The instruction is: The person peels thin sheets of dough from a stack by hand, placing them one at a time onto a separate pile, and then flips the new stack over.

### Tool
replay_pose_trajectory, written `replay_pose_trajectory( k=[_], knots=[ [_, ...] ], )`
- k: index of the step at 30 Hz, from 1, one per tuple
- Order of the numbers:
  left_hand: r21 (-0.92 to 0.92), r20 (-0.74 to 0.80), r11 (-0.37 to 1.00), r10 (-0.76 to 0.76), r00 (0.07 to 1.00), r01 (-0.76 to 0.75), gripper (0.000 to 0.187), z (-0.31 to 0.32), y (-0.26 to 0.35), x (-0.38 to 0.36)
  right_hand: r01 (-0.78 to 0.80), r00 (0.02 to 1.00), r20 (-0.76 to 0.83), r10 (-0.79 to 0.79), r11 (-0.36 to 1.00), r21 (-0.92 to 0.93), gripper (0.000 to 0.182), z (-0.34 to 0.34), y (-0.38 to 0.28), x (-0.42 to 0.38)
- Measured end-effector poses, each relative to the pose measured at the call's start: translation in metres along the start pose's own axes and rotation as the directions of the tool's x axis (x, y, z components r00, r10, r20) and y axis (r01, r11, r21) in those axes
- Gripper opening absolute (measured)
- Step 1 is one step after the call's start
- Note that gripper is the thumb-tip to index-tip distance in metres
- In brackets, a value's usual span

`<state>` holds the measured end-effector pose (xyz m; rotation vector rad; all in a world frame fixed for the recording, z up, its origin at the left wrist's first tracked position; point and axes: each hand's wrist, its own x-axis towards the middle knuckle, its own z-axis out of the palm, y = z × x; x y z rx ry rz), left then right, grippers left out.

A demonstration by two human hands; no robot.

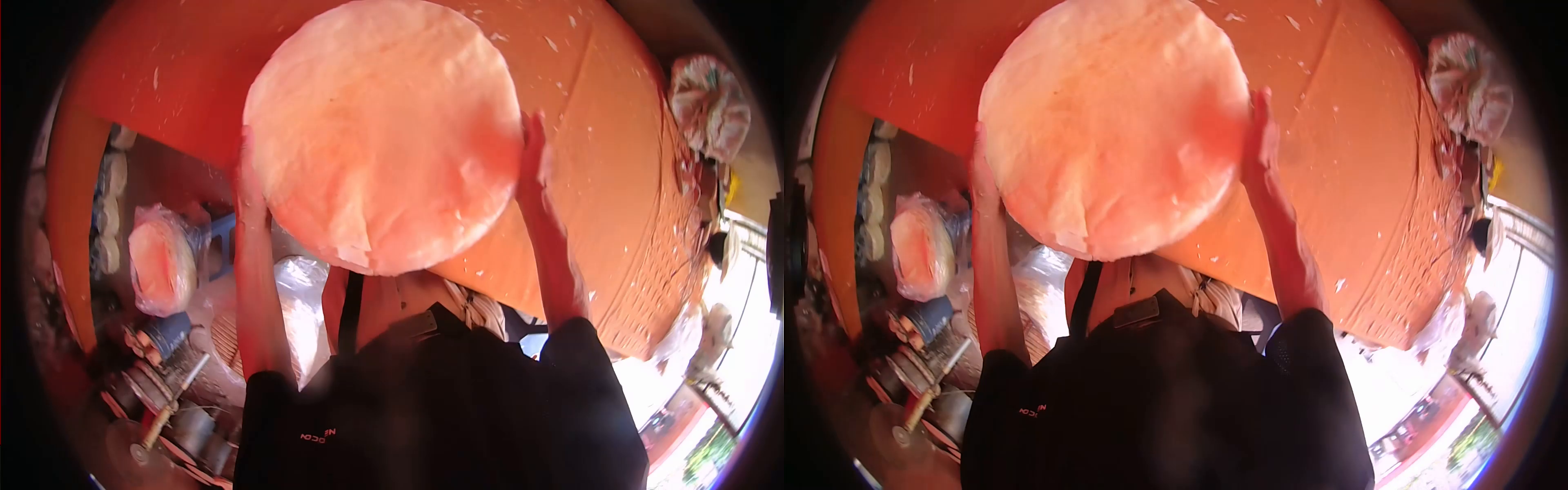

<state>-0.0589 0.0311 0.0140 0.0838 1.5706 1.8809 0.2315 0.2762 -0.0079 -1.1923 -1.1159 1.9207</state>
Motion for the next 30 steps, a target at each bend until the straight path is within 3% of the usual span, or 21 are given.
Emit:
replay_pose_trajectory(
  k=[2, 5, 7, 8, 9, 11, 13, 14, 16, 17, 19, 20, 23, 30],
  knots=[
    [-0.108, 0.021, 0.994, -0.022, 1.0, 0.024, 0.063, -0.001, -0.003, -0.001, 0.011, 0.999, 0.031, -0.01, 0.999, -0.041, 0.072, -0.014, 0.004, 0.012],
    [-0.274, 0.153, 0.96, -0.015, 0.988, 0.057, 0.064, -0.011, 0.002, -0.02, 0.016, 0.976, -0.214, -0.029, 0.998, -0.061, 0.074, -0.007, -0.006, -0.012],
    [-0.299, 0.202, 0.953, 0.017, 0.979, 0.045, 0.066, -0.02, -0.008, -0.031, 0.048, 0.975, -0.205, -0.083, 0.984, -0.169, 0.076, -0.01, 0.003, -0.014],
    [-0.266, 0.062, 0.963, -0.017, 0.998, 0.032, 0.067, -0.004, -0.014, -0.041, 0.039, 0.974, -0.208, -0.093, 0.967, -0.252, 0.076, -0.003, 0.005, -0.016],
    [-0.232, 0.052, 0.973, 0.002, 0.999, 0.011, 0.067, -0.004, -0.019, -0.04, 0.033, 0.973, -0.205, -0.106, 0.943, -0.332, 0.077, 0.002, 0.007, -0.014],
    [-0.166, 0.034, 0.986, 0.04, 0.999, -0.034, 0.067, -0.003, -0.029, -0.04, 0.087, 0.976, -0.173, -0.131, 0.967, -0.239, 0.076, -0.004, 0.014, -0.008],
    [-0.27, 0.015, 0.963, -0.006, 1.0, 0.009, 0.068, 0.0, -0.023, -0.048, 0.139, 0.981, -0.101, -0.165, 0.966, -0.22, 0.077, -0.018, 0.019, -0.006],
    [-0.325, 0.001, 0.945, -0.027, 1.0, 0.026, 0.069, 0.004, -0.019, -0.052, 0.16, 0.969, -0.137, -0.207, 0.942, -0.294, 0.077, -0.012, 0.012, -0.015],
    [-0.21, -0.031, 0.976, 0.054, 0.998, -0.059, 0.07, 0.007, -0.034, -0.05, 0.173, 0.94, -0.193, -0.281, 0.882, -0.439, 0.077, 0.003, 0.006, -0.038],
    [-0.15, -0.044, 0.983, 0.095, 0.995, -0.101, 0.071, 0.007, -0.04, -0.05, 0.154, 0.946, -0.211, -0.248, 0.913, -0.379, 0.077, 0.001, 0.012, -0.034],
    [-0.239, -0.011, 0.966, 0.096, 0.995, -0.096, 0.071, 0.005, -0.042, -0.052, 0.123, 0.953, -0.24, -0.186, 0.959, -0.255, 0.077, -0.004, 0.022, -0.019],
    [-0.282, 0.007, 0.955, 0.094, 0.996, -0.088, 0.072, 0.005, -0.042, -0.053, 0.132, 0.97, -0.173, -0.169, 0.97, -0.202, 0.077, -0.012, 0.024, -0.023],
    [-0.34, 0.015, 0.935, 0.109, 0.994, -0.097, 0.071, 0.0, -0.052, -0.054, 0.269, 0.915, -0.256, -0.311, 0.945, -0.186, 0.074, 0.0, 0.03, -0.037],
    [-0.319, -0.048, 0.939, 0.122, 0.991, -0.13, 0.072, 0.006, -0.059, -0.053, 0.252, 0.912, -0.323, -0.254, 0.967, -0.046, 0.061, 0.005, 0.043, -0.024]
  ],
)
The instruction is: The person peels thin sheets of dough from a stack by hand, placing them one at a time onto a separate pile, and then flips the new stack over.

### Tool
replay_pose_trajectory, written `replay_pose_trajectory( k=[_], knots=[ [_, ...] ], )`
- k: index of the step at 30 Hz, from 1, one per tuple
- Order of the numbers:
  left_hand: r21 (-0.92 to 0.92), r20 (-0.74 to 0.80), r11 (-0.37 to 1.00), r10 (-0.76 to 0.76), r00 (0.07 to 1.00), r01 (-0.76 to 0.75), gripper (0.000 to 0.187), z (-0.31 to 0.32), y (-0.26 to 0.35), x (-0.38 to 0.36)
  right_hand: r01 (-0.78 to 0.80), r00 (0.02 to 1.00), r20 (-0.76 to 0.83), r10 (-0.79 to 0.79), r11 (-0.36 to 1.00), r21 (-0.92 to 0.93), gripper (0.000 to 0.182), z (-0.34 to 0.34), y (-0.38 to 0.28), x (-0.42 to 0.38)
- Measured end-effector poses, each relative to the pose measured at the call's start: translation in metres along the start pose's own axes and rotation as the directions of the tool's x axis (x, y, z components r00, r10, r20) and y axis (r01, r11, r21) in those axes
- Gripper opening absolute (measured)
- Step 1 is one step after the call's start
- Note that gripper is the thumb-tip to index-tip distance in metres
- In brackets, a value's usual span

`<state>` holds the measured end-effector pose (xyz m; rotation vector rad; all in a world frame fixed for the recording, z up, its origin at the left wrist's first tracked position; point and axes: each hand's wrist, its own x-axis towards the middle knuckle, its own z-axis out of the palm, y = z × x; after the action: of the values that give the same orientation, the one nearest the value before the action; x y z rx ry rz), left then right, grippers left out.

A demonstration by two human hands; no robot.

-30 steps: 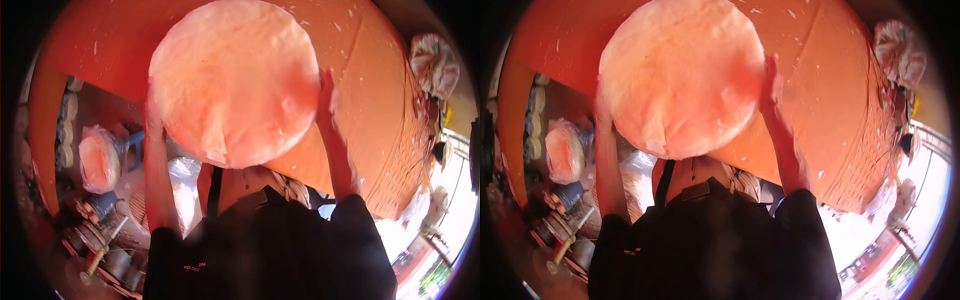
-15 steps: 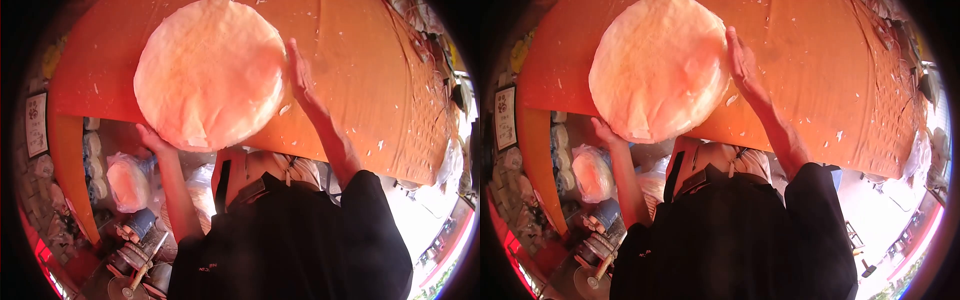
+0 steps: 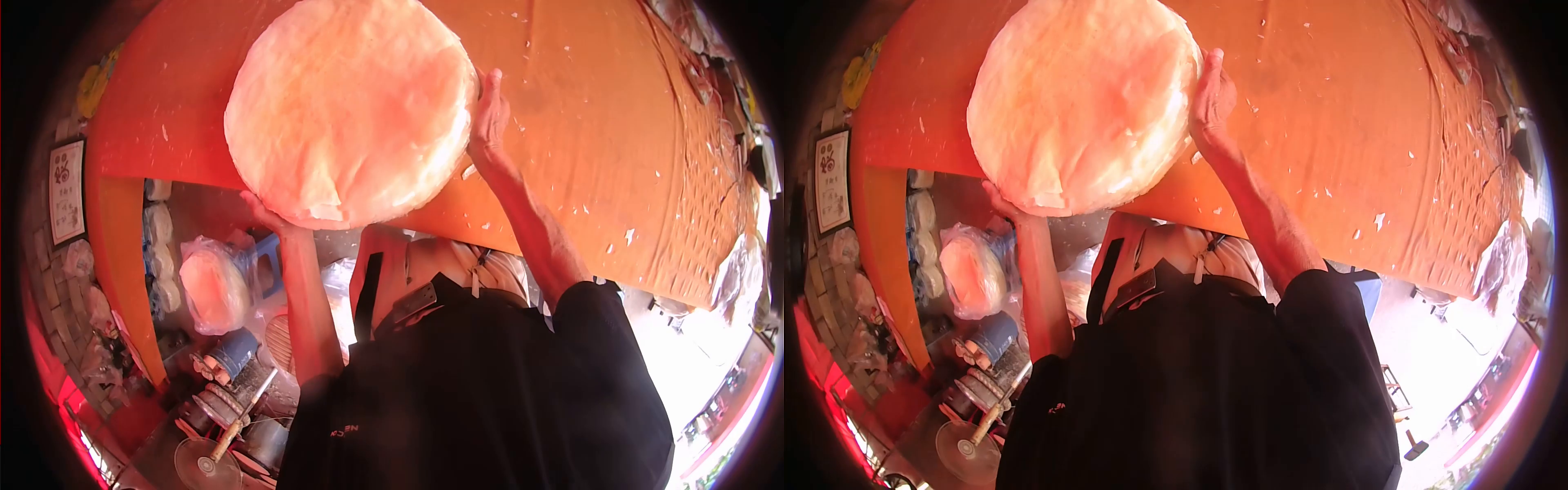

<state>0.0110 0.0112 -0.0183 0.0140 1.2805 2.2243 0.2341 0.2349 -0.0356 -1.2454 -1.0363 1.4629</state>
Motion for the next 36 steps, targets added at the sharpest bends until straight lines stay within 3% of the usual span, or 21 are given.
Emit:
replay_pose_trajectory(
  k=[2, 5, 6, 7, 8, 9, 11, 13, 15, 16, 17, 19, 21, 29, 33, 35, 36],
  knots=[
    [-0.018, -0.037, 1.0, -0.008, 0.999, 0.007, 0.071, -0.005, -0.002, 0.003, -0.012, 1.0, -0.015, 0.012, 1.0, 0.015, 0.06, 0.0, 0.002, 0.001],
    [0.046, -0.025, 0.999, -0.016, 1.0, 0.017, 0.075, -0.025, 0.001, 0.015, 0.001, 0.999, 0.046, 0.01, 0.973, -0.232, 0.066, -0.013, 0.004, 0.01],
    [0.033, -0.062, 0.999, 0.004, 0.998, -0.002, 0.066, -0.003, 0.017, 0.004, -0.057, 0.996, 0.061, 0.067, 0.986, -0.156, 0.065, -0.019, -0.002, 0.018],
    [0.225, -0.078, 0.966, 0.15, 0.986, -0.129, 0.064, -0.006, 0.03, 0.008, -0.118, 0.989, 0.077, 0.124, 0.99, -0.083, 0.065, -0.024, -0.013, 0.024],
    [0.41, -0.074, 0.881, 0.29, 0.954, -0.236, 0.061, -0.016, 0.044, 0.016, 0.134, 0.988, 0.096, -0.118, 0.974, -0.185, 0.065, -0.026, -0.031, 0.025],
    [0.584, -0.047, 0.751, 0.41, 0.911, -0.308, 0.058, -0.022, 0.055, 0.018, 0.373, 0.928, 0.134, -0.348, 0.886, -0.275, 0.064, -0.025, -0.056, 0.021],
    [0.752, 0.306, 0.437, 0.431, 0.849, -0.493, 0.059, 0.029, 0.076, -0.011, 0.592, 0.804, 0.405, -0.435, 0.65, -0.477, 0.062, -0.007, -0.125, -0.001],
    [0.744, 0.619, 0.07, 0.301, 0.725, -0.664, 0.06, 0.084, 0.088, -0.035, 0.823, 0.567, 0.702, -0.43, 0.309, -0.476, 0.064, 0.023, -0.15, -0.026],
    [0.639, 0.757, -0.364, 0.141, 0.638, -0.678, 0.068, 0.088, 0.07, -0.03, 0.94, 0.274, 0.898, -0.345, -0.101, -0.326, 0.068, 0.044, -0.127, -0.042],
    [0.523, 0.793, -0.549, 0.033, 0.609, -0.652, 0.073, 0.084, 0.061, -0.024, 0.937, 0.303, 0.917, -0.258, -0.094, -0.336, 0.072, 0.043, -0.106, -0.049],
    [0.558, 0.777, -0.512, 0.045, 0.628, -0.653, 0.076, 0.068, 0.046, -0.018, 0.93, 0.35, 0.93, -0.109, -0.077, -0.359, 0.077, 0.039, -0.084, -0.049],
    [0.623, 0.742, -0.434, 0.066, 0.667, -0.65, 0.081, 0.033, 0.015, -0.006, 0.925, 0.346, 0.906, -0.242, -0.071, -0.372, 0.081, 0.03, -0.047, -0.058],
    [0.631, 0.704, -0.476, 0.017, 0.71, -0.613, 0.087, 0.034, 0.017, -0.016, 0.921, 0.367, 0.899, -0.238, -0.041, -0.387, 0.083, 0.03, -0.039, -0.061],
    [0.691, 0.667, -0.403, 0.039, 0.744, -0.599, 0.094, 0.033, 0.017, -0.015, 0.932, 0.359, 0.916, -0.181, 0.009, -0.363, 0.086, 0.023, -0.044, -0.061],
    [0.714, 0.661, -0.35, 0.051, 0.749, -0.607, 0.096, 0.034, 0.017, -0.016, 0.931, 0.363, 0.932, -0.015, 0.046, -0.362, 0.083, 0.041, -0.091, -0.042],
    [0.725, 0.645, -0.346, 0.036, 0.763, -0.596, 0.096, 0.035, 0.018, -0.016, 0.946, 0.298, 0.924, -0.24, -0.059, -0.32, 0.081, 0.082, -0.116, -0.028],
    [0.724, 0.653, -0.324, 0.041, 0.756, -0.608, 0.096, 0.034, 0.018, -0.016, 0.928, 0.312, 0.907, -0.284, -0.113, -0.355, 0.082, 0.097, -0.109, -0.014]
  ],
)
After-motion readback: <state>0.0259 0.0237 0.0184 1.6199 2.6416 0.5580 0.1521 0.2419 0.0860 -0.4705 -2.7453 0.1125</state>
